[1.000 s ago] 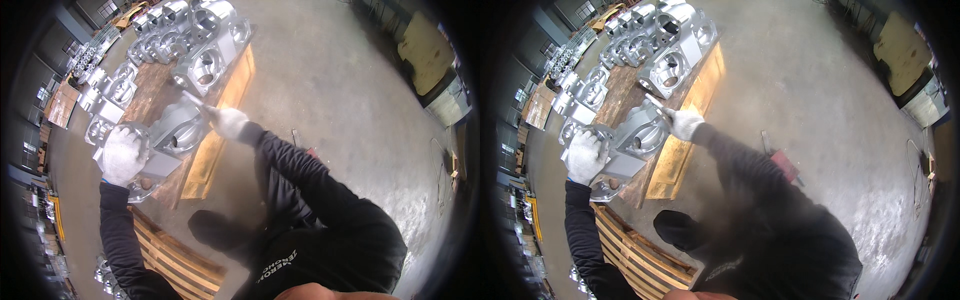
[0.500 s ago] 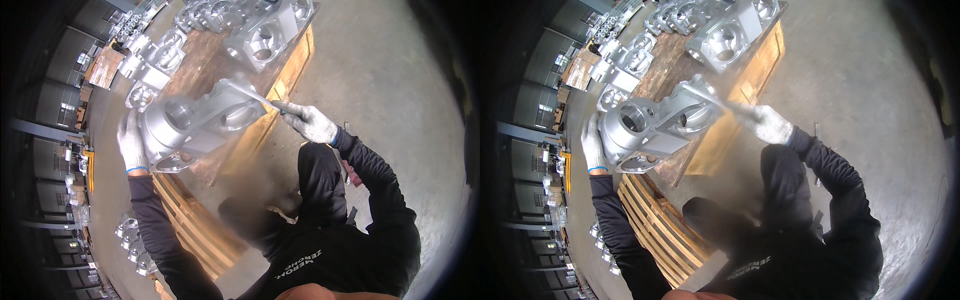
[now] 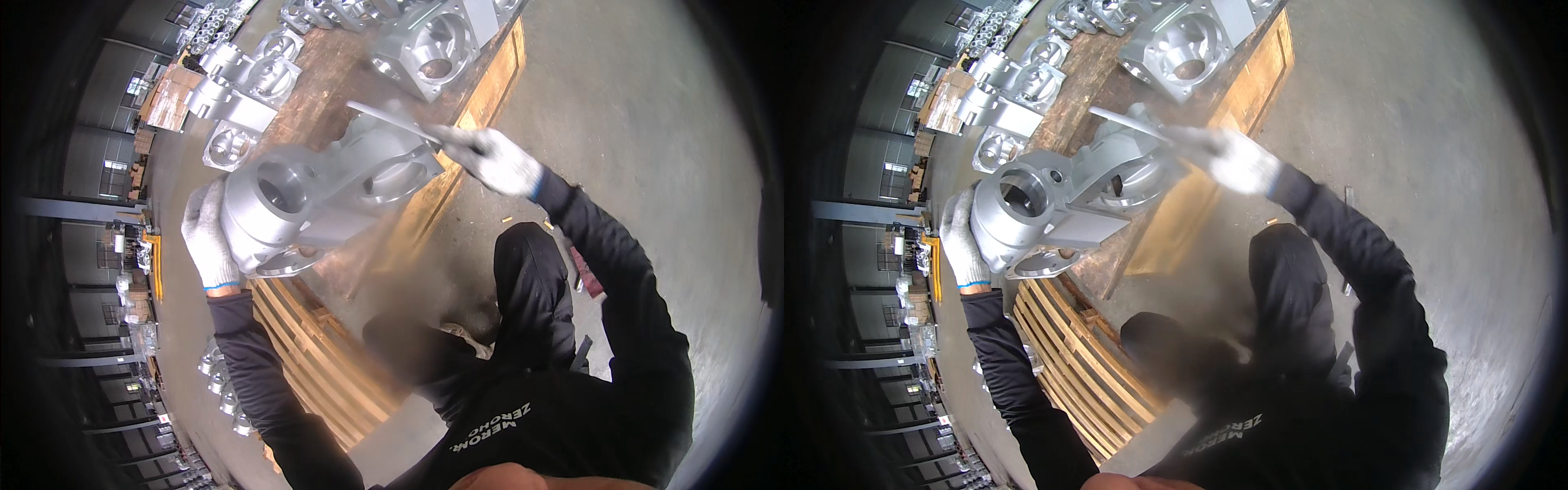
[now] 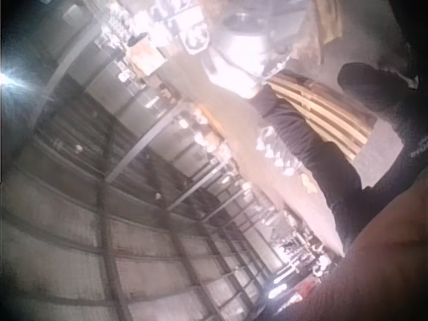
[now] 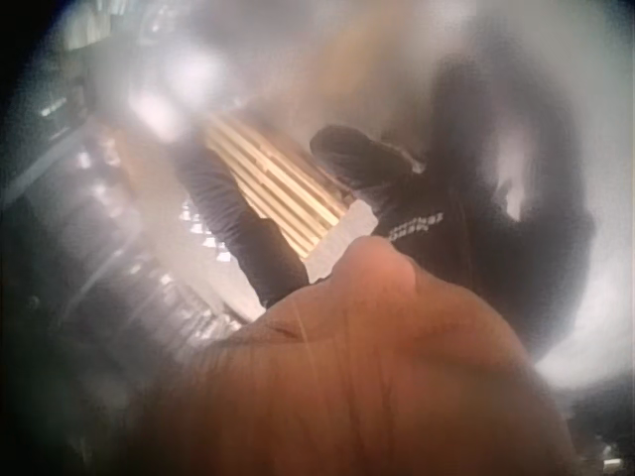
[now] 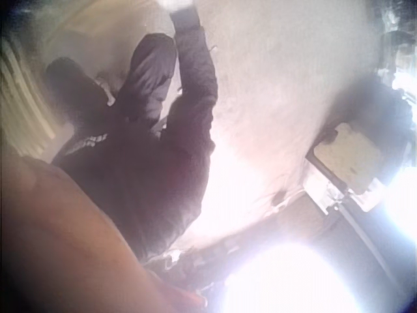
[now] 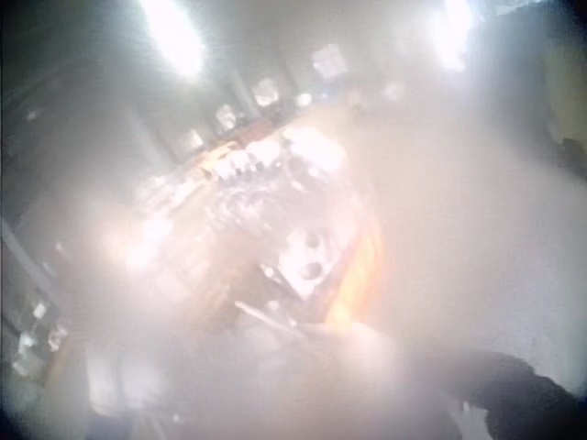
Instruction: The person deburrs and smooths the edges of a large aluminum casting using a hand file and a sanding block. They repeatedly reposition the part on a wooden pallet, work on multiple edges and faces, and then place the finished part onto a stack of similar castings.
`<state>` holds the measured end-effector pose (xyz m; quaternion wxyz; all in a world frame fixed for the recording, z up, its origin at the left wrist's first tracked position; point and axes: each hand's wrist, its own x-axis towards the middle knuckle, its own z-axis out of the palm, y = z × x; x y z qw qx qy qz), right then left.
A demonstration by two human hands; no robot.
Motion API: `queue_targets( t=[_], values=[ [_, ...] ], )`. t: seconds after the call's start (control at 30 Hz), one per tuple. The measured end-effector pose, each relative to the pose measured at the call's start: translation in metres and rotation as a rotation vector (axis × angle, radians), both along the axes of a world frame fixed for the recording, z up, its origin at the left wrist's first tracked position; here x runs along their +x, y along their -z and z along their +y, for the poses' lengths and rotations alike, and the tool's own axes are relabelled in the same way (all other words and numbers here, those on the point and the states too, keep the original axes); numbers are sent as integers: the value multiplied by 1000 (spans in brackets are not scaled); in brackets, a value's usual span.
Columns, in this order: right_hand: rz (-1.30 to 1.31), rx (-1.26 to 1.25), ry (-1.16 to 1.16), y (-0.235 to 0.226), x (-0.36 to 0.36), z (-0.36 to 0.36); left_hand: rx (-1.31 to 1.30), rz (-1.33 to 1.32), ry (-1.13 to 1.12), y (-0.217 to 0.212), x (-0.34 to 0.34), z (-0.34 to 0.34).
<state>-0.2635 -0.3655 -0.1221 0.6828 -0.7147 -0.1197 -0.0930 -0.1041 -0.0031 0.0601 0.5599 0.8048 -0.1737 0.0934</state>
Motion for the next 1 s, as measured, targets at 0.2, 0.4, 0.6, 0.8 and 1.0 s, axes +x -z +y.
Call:
queue_targets(
  t=[0.2, 0.4, 0.6, 0.8, 1.0],
  values=[
    [508, -80, -47, 11, 18, -21, 3, -20, -6, -2, -2, 2],
    [177, -99, 5, 0, 21, -17, 5, -32, -39, 0, 2, 4],
    [108, -258, 86, 12, 35, -28, -40, -25, 14, 2, 7, 5],
    [-163, -495, 143, 44, 62, -36, -71, 27, 11, 1, 4, 3],
    [1, -270, 75, 39, 65, -33, -85, 23, 17, 2, 4, 1]
  ],
)
